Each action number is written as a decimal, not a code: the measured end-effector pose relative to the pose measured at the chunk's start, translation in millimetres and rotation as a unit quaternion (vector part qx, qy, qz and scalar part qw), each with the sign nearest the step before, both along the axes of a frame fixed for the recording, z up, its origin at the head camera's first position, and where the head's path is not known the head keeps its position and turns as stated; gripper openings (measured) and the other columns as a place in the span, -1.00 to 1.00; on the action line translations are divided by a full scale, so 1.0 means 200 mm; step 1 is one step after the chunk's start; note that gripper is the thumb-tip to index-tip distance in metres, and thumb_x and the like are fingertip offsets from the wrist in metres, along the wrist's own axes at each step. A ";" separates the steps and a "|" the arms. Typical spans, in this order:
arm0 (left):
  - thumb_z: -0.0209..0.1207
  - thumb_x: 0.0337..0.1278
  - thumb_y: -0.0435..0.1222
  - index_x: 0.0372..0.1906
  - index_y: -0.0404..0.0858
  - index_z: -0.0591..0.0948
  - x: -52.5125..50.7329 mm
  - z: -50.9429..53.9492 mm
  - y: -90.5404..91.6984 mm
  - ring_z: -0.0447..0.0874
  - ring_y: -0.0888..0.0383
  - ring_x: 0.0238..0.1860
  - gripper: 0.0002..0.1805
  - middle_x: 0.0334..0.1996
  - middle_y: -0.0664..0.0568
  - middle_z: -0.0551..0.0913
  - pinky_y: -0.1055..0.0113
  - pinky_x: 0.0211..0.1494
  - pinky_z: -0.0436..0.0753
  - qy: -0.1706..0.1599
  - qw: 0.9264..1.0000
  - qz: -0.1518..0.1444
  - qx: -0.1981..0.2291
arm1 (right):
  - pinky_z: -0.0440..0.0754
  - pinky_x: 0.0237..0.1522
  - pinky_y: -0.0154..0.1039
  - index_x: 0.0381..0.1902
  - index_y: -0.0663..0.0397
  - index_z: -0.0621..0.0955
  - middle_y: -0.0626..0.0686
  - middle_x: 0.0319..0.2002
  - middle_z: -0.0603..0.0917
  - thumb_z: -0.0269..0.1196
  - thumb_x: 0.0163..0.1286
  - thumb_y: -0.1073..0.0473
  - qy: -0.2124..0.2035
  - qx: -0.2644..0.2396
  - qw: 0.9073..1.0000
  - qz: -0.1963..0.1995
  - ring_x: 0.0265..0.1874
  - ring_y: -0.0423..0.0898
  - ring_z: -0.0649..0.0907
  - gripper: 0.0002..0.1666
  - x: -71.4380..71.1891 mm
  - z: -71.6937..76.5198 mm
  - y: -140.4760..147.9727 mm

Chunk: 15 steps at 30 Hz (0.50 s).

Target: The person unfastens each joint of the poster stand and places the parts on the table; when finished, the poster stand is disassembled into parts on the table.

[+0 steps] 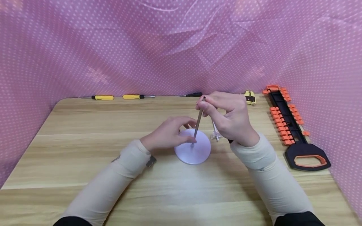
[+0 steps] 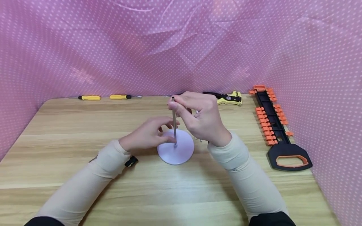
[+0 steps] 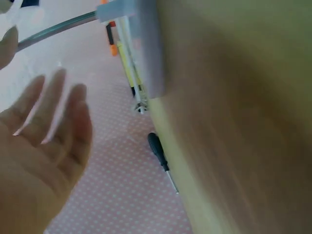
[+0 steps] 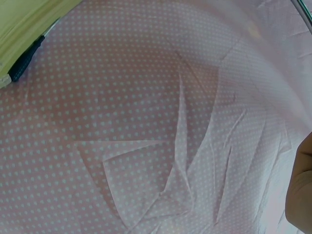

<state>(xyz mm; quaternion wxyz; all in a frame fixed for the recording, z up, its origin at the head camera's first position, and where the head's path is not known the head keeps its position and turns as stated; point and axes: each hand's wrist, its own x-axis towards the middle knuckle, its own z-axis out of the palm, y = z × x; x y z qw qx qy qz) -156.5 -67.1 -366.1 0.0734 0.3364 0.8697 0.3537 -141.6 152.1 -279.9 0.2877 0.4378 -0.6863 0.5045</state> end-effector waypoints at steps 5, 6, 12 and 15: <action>0.59 0.04 0.02 0.48 -0.21 0.50 0.01 -0.02 0.00 0.65 0.01 0.24 -0.08 0.28 -0.05 0.64 0.08 0.35 0.64 0.007 0.998 0.001 -0.067 | 0.66 -0.34 -0.46 -0.33 0.31 0.81 0.09 -0.46 0.78 0.34 0.44 0.38 -0.002 0.004 1.000 0.002 -0.54 -0.23 0.67 -0.85 0.00 0.00 -0.01; 0.60 0.02 0.02 0.50 -0.23 0.48 0.01 -0.03 0.00 0.64 0.00 0.25 -0.05 0.30 -0.06 0.62 0.07 0.35 0.64 0.006 0.997 0.001 -0.076 | 0.66 -0.33 -0.46 -0.33 0.31 0.81 0.09 -0.46 0.78 0.34 0.44 0.38 -0.002 0.004 1.000 0.003 -0.53 -0.23 0.67 -0.85 0.00 0.00 -0.01; 0.62 -0.09 0.10 0.57 -0.26 0.39 0.00 -0.06 0.00 0.51 0.00 0.36 0.13 0.41 -0.05 0.52 0.08 0.38 0.61 0.008 0.990 -0.019 -0.137 | 0.66 -0.30 -0.47 -0.32 0.30 0.81 0.10 -0.45 0.79 0.32 0.50 0.31 -0.003 0.002 1.000 0.002 -0.52 -0.25 0.67 -0.79 0.00 0.00 0.00; 0.64 -0.13 0.11 0.60 -0.24 0.35 0.00 -0.08 0.00 0.48 0.00 0.37 0.18 0.43 -0.05 0.49 0.09 0.36 0.62 0.004 0.987 -0.030 -0.157 | 0.66 -0.31 -0.46 -0.32 0.30 0.82 0.10 -0.44 0.79 0.32 0.51 0.28 -0.006 0.000 1.000 0.003 -0.52 -0.25 0.67 -0.77 0.00 0.00 0.00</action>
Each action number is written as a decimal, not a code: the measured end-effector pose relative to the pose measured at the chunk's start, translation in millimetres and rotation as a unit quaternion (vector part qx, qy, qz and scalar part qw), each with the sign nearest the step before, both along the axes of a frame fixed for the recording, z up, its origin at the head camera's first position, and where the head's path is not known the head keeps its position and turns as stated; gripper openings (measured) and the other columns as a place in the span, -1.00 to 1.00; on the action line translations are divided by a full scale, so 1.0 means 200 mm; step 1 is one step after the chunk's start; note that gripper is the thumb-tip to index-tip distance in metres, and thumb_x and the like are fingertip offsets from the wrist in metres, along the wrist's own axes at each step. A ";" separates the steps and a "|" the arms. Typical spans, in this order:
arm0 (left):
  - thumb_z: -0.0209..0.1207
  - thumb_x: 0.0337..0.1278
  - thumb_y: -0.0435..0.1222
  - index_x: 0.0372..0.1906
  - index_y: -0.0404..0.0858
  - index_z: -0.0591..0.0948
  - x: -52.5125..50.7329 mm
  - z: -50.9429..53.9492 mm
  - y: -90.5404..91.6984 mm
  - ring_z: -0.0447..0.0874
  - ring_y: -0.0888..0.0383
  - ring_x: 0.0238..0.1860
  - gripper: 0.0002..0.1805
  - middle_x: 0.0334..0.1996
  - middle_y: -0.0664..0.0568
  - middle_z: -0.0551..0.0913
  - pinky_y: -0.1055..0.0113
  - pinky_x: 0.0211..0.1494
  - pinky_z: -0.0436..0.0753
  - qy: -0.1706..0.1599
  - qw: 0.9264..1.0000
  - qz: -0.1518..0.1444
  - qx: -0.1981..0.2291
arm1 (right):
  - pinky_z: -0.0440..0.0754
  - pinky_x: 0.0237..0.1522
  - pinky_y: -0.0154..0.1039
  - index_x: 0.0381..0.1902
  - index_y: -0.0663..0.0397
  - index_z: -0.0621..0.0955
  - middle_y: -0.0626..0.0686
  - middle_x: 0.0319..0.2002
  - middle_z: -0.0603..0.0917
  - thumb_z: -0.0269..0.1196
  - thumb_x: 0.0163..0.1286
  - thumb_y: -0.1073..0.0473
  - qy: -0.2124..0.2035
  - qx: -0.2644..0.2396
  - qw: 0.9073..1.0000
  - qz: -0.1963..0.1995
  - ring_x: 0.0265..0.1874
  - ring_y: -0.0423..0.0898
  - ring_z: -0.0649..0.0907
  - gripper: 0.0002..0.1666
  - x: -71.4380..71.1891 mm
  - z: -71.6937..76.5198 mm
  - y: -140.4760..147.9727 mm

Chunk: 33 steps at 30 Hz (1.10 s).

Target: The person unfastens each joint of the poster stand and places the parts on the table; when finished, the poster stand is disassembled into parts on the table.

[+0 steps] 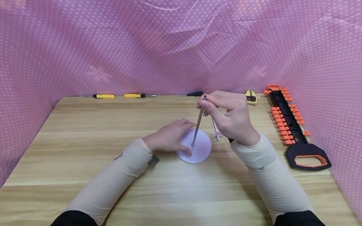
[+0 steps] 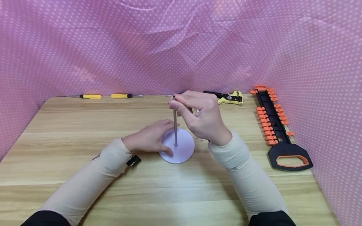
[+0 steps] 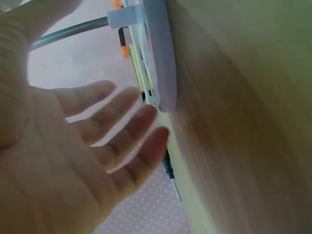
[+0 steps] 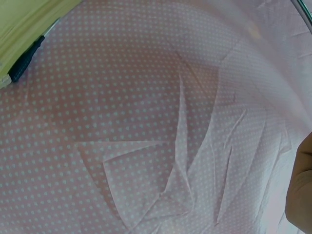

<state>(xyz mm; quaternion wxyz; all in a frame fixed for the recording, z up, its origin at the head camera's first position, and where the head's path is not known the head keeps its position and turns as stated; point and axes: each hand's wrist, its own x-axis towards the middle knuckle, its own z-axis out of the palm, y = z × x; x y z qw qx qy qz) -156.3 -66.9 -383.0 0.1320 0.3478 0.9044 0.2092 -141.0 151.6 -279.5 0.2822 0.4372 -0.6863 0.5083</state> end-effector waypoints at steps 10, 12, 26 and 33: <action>0.68 -0.27 0.17 0.63 -0.20 0.31 0.03 0.00 0.01 0.39 -0.01 0.42 0.31 0.49 -0.06 0.41 0.09 0.51 0.47 0.000 0.998 -0.013 -0.057 | 0.67 -0.34 -0.46 -0.31 0.33 0.81 0.10 -0.44 0.79 0.33 0.45 0.37 -0.004 -0.002 1.000 -0.002 -0.54 -0.22 0.68 -0.84 0.00 0.00 0.00; 0.68 -0.29 0.18 0.62 -0.24 0.33 0.03 0.00 0.02 0.38 -0.02 0.42 0.32 0.50 -0.07 0.40 0.08 0.52 0.47 0.003 0.998 -0.014 -0.061 | 0.66 -0.37 -0.47 -0.30 0.34 0.81 0.11 -0.43 0.79 0.33 0.44 0.40 -0.004 -0.002 1.000 -0.001 -0.55 -0.20 0.67 -0.86 0.00 0.00 0.00; 0.63 -0.20 0.21 0.59 -0.26 0.36 0.06 0.00 0.04 0.35 -0.02 0.46 0.25 0.54 -0.03 0.34 0.01 0.49 0.48 0.026 0.994 -0.017 -0.104 | 0.55 -0.42 -0.50 -0.26 0.28 0.80 0.01 -0.46 0.74 0.34 0.47 0.32 0.018 0.053 0.997 -0.057 -0.56 -0.28 0.60 -0.86 0.06 0.04 -0.01; 0.63 -0.21 0.20 0.58 -0.24 0.38 0.07 0.01 0.04 0.37 0.00 0.43 0.23 0.53 -0.02 0.35 0.03 0.45 0.52 0.029 0.993 -0.016 -0.114 | 0.57 -0.42 -0.50 -0.25 0.31 0.81 0.04 -0.45 0.76 0.38 0.38 0.41 0.028 0.050 0.996 -0.065 -0.58 -0.24 0.62 -0.92 0.06 0.05 -0.01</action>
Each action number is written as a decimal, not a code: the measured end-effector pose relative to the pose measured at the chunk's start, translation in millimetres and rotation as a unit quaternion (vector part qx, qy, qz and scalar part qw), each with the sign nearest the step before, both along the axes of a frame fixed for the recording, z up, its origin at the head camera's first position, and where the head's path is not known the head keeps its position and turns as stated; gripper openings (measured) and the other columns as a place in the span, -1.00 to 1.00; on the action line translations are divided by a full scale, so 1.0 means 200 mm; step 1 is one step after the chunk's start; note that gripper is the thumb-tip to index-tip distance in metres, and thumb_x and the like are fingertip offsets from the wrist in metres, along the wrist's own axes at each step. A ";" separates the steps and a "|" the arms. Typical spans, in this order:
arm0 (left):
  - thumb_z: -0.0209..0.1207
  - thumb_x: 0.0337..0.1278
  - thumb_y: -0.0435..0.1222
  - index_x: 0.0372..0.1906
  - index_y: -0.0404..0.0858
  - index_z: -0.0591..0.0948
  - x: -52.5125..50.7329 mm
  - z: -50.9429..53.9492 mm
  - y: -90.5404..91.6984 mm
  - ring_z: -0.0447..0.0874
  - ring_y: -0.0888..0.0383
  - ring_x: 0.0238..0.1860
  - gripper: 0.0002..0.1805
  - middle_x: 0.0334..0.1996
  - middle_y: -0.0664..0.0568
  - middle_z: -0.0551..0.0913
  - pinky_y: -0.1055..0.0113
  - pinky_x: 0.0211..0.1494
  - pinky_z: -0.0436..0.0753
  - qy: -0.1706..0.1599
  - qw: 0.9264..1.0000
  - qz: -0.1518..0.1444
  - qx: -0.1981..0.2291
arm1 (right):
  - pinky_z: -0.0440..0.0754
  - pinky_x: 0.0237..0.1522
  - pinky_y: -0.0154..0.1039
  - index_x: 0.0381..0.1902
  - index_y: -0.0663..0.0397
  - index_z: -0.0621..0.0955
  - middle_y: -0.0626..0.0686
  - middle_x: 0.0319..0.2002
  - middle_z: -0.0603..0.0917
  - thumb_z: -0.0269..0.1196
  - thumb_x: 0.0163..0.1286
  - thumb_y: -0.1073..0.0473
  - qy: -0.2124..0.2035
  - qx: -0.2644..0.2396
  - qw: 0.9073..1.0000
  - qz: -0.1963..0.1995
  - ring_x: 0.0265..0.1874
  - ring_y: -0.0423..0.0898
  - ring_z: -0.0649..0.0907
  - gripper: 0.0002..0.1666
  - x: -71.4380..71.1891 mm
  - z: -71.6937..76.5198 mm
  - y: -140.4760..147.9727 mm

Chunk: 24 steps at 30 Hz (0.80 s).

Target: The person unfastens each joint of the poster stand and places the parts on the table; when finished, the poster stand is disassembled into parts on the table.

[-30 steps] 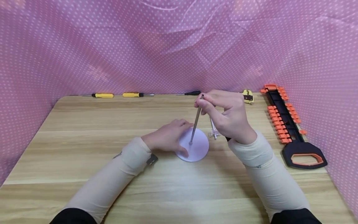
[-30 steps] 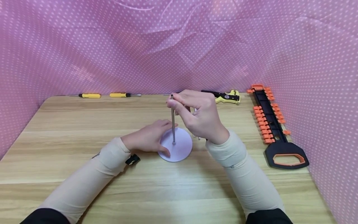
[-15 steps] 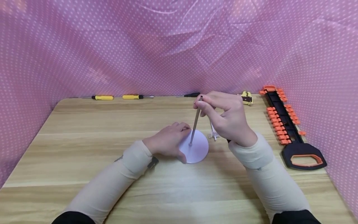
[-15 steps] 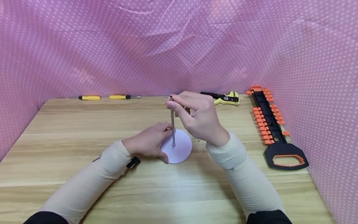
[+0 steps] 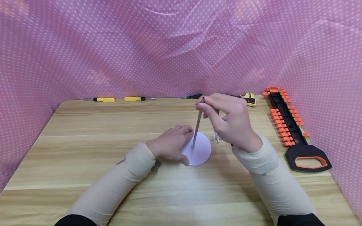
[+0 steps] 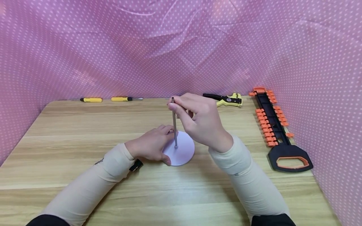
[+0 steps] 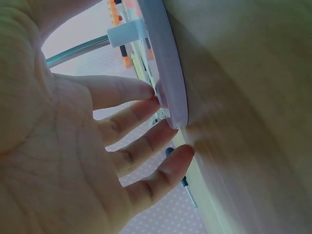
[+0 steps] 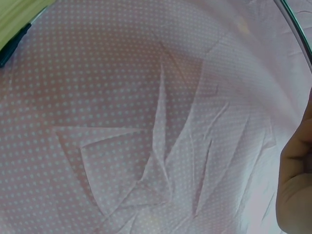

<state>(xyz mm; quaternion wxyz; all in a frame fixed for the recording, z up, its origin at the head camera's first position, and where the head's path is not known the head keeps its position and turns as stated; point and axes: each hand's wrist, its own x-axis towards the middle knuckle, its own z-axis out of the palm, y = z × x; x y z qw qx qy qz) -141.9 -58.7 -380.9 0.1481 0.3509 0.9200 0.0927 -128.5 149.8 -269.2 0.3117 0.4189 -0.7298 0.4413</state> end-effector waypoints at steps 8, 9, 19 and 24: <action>0.64 -0.22 0.21 0.59 -0.25 0.37 0.00 0.01 0.01 0.38 -0.02 0.43 0.25 0.54 -0.04 0.34 0.04 0.46 0.51 0.007 1.000 -0.003 -0.009 | 0.65 -0.34 -0.48 -0.24 0.36 0.82 0.09 -0.46 0.79 0.41 0.28 0.50 -0.017 -0.026 1.000 0.003 -0.55 -0.21 0.66 -0.89 -0.01 0.00 0.02; 0.63 -0.22 0.21 0.59 -0.26 0.37 0.00 0.01 0.01 0.38 -0.02 0.43 0.25 0.54 -0.04 0.34 0.04 0.45 0.51 0.008 1.000 -0.003 -0.009 | 0.65 -0.34 -0.47 -0.24 0.37 0.82 0.10 -0.46 0.79 0.41 0.29 0.51 -0.020 -0.030 0.999 0.004 -0.55 -0.21 0.67 -0.89 -0.01 0.00 0.02; 0.63 -0.21 0.22 0.60 -0.27 0.35 0.00 0.01 0.01 0.36 -0.02 0.45 0.27 0.55 -0.03 0.32 0.05 0.49 0.50 0.004 1.000 0.000 -0.020 | 0.70 -0.37 -0.43 -0.26 0.43 0.81 0.21 -0.40 0.82 0.34 0.30 0.56 -0.039 -0.081 0.996 0.012 -0.56 -0.18 0.70 -0.87 0.00 -0.01 0.00; 0.62 -0.20 0.22 0.61 -0.27 0.33 0.00 0.01 0.01 0.36 -0.02 0.46 0.27 0.56 -0.02 0.31 0.04 0.47 0.51 0.005 1.000 -0.001 -0.023 | 0.72 -0.38 -0.39 -0.31 0.43 0.81 0.22 -0.42 0.80 0.32 0.31 0.58 -0.049 -0.106 0.993 0.011 -0.56 -0.18 0.70 -0.86 0.01 -0.01 -0.02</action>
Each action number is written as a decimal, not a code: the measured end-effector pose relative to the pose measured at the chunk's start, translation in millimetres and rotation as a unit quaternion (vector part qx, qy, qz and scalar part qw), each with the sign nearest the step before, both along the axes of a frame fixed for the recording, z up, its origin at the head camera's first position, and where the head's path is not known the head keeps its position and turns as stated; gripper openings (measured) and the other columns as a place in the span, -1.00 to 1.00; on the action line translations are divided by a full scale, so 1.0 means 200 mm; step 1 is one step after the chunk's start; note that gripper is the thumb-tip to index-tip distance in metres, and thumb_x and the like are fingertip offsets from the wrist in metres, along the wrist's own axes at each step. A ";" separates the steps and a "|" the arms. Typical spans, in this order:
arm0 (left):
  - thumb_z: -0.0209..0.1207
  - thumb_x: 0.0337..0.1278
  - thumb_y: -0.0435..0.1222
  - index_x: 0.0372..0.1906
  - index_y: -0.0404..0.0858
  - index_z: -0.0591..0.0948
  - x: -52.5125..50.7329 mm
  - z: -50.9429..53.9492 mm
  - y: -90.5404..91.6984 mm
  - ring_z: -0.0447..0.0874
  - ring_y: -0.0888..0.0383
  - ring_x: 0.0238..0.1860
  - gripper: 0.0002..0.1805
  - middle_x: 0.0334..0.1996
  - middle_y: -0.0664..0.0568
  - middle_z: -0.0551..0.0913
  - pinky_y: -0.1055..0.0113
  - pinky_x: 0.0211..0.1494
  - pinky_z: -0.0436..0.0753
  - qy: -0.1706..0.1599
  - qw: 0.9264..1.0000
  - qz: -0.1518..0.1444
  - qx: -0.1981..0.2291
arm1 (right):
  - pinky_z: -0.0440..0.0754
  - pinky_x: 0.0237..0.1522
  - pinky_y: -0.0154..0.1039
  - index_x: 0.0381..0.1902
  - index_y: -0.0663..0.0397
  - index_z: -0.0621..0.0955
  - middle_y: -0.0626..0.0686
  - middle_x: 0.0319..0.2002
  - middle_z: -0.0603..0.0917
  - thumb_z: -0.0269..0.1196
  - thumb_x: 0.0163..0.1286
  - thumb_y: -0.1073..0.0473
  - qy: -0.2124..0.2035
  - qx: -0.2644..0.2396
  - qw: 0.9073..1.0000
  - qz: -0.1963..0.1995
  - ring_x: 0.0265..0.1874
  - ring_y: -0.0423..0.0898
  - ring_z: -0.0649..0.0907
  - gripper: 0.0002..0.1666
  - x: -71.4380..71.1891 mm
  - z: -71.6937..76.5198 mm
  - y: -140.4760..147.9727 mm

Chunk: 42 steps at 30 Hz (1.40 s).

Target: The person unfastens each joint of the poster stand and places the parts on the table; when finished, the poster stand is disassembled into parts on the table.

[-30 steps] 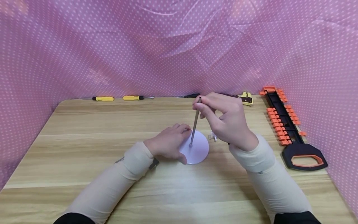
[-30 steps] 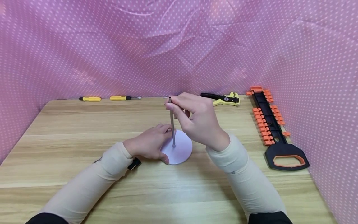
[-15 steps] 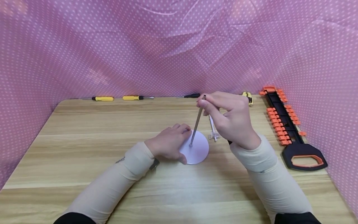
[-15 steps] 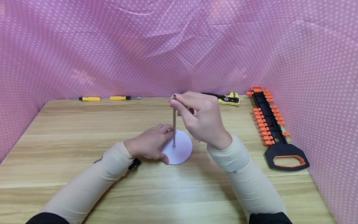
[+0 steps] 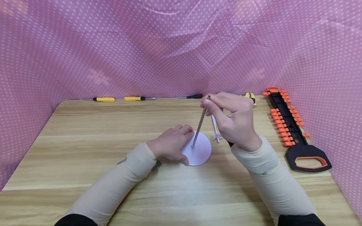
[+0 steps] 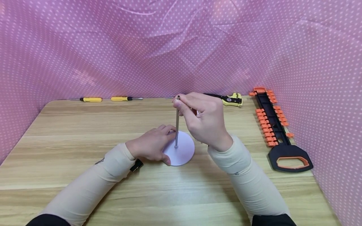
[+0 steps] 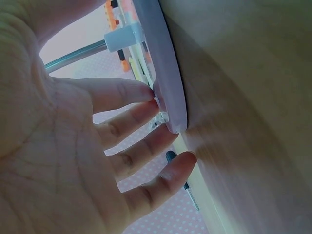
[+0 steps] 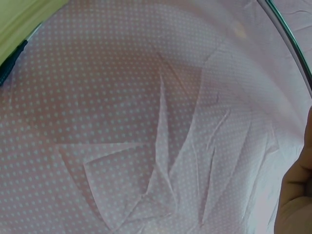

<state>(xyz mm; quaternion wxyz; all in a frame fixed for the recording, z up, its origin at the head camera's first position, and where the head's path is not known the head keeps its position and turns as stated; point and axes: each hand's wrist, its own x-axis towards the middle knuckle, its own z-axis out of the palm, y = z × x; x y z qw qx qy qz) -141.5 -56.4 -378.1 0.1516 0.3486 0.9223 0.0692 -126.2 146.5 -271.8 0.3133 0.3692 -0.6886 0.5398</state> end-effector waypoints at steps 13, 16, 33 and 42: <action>0.60 -0.17 0.26 0.63 -0.23 0.31 0.00 -0.01 0.00 0.30 0.00 0.53 0.28 0.60 0.00 0.26 0.00 0.52 0.47 -0.011 1.000 0.008 -0.016 | 0.75 -0.40 -0.36 -0.35 0.47 0.79 0.27 -0.43 0.80 0.34 0.33 0.56 -0.027 -0.041 0.999 -0.023 -0.49 -0.22 0.73 -0.89 0.00 -0.01 -0.01; 0.60 -0.17 0.26 0.63 -0.23 0.31 0.00 0.00 0.00 0.30 0.00 0.53 0.28 0.60 0.00 0.26 -0.01 0.53 0.47 -0.009 1.000 0.007 -0.014 | 0.76 -0.40 -0.35 -0.34 0.48 0.79 0.28 -0.43 0.79 0.33 0.33 0.56 -0.034 -0.044 0.998 -0.021 -0.48 -0.21 0.74 -0.90 0.00 -0.01 -0.02; 0.58 -0.15 0.27 0.63 -0.22 0.31 0.00 0.01 -0.01 0.33 0.00 0.52 0.27 0.60 0.02 0.27 -0.05 0.48 0.52 -0.007 1.000 0.005 -0.017 | 0.66 -0.41 -0.47 -0.34 0.34 0.83 0.18 -0.42 0.82 0.38 0.33 0.46 0.024 -0.012 0.998 -0.060 -0.55 -0.18 0.71 -0.89 0.05 -0.01 -0.04; 0.58 -0.15 0.26 0.63 -0.22 0.32 0.00 0.01 -0.01 0.34 0.00 0.50 0.26 0.60 0.03 0.27 -0.05 0.46 0.53 0.001 1.000 0.000 -0.014 | 0.57 -0.46 -0.51 -0.32 0.31 0.84 0.16 -0.43 0.81 0.40 0.30 0.47 0.039 -0.002 0.997 -0.060 -0.57 -0.18 0.69 -0.91 0.08 0.00 -0.06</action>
